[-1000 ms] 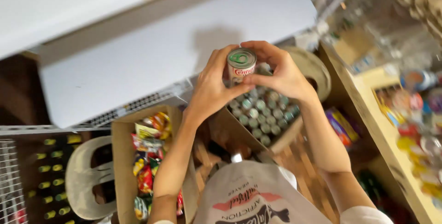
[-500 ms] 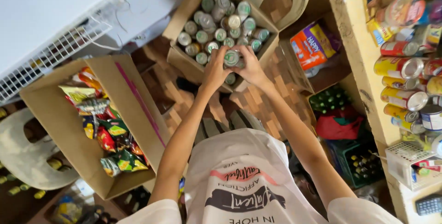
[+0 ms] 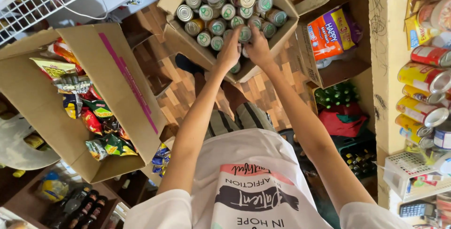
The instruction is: Stocking canned food items from cardboard boxes onto metal storage shelves.
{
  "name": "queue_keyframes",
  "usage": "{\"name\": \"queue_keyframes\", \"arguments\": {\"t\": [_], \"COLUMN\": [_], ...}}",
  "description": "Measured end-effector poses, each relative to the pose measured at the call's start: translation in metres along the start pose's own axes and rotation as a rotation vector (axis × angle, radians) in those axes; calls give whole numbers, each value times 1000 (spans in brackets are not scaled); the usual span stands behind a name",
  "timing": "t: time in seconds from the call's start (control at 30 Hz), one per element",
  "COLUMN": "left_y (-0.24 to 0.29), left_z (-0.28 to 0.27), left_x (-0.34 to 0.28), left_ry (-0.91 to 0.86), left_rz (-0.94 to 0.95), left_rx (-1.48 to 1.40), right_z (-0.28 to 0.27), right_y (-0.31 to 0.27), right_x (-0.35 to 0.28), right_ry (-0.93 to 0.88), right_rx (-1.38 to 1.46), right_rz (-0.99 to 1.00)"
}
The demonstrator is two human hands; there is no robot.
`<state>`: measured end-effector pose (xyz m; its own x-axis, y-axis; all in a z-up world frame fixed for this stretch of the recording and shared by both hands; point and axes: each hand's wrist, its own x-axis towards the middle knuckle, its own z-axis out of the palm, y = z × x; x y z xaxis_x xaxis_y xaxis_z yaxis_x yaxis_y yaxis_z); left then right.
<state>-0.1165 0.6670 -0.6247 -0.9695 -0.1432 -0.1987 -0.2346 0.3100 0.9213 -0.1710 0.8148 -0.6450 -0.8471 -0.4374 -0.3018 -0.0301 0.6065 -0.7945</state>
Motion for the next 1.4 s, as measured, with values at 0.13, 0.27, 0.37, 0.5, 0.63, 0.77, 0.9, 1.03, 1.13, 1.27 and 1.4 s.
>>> {"name": "queue_keyframes", "arguments": {"t": [0.13,0.27,0.37,0.5,0.63,0.77,0.9,1.03,1.13,1.27,1.4], "left_y": [5,-7,-37,-83,-89,-52,-14,-8,19,84,137], "left_z": [-26,-56,-64,-63,-65,-63,-55,-32,-28,-53,-83], "left_x": [20,66,96,119,102,51,-16,-56,-78,-106,-131], "left_ry": [144,439,536,465,410,385,310,292,292,312,203], "left_rz": [73,-118,-10,48,21,124,-50,-182,-291,-362,-251], "left_rx": [169,128,199,218,6,-93,-415,-567,-628,-637,-729], "right_z": [-22,-5,23,60,51,13,-9,-8,-13,-24,-53], "right_y": [-54,-59,-51,-29,-26,-46,-62,-76,-104,-142,-203], "right_x": [16,55,92,133,132,83,11,-40,-67,-87,-106], "right_ry": [89,116,-24,-128,-103,-152,-229,-203,-267,-253,-280], "right_rx": [-60,-115,46,311,380,392,513,692,554,924,924], "right_rz": [-257,-232,-256,-343,-201,-245,-4,-16,44,285,513]}}
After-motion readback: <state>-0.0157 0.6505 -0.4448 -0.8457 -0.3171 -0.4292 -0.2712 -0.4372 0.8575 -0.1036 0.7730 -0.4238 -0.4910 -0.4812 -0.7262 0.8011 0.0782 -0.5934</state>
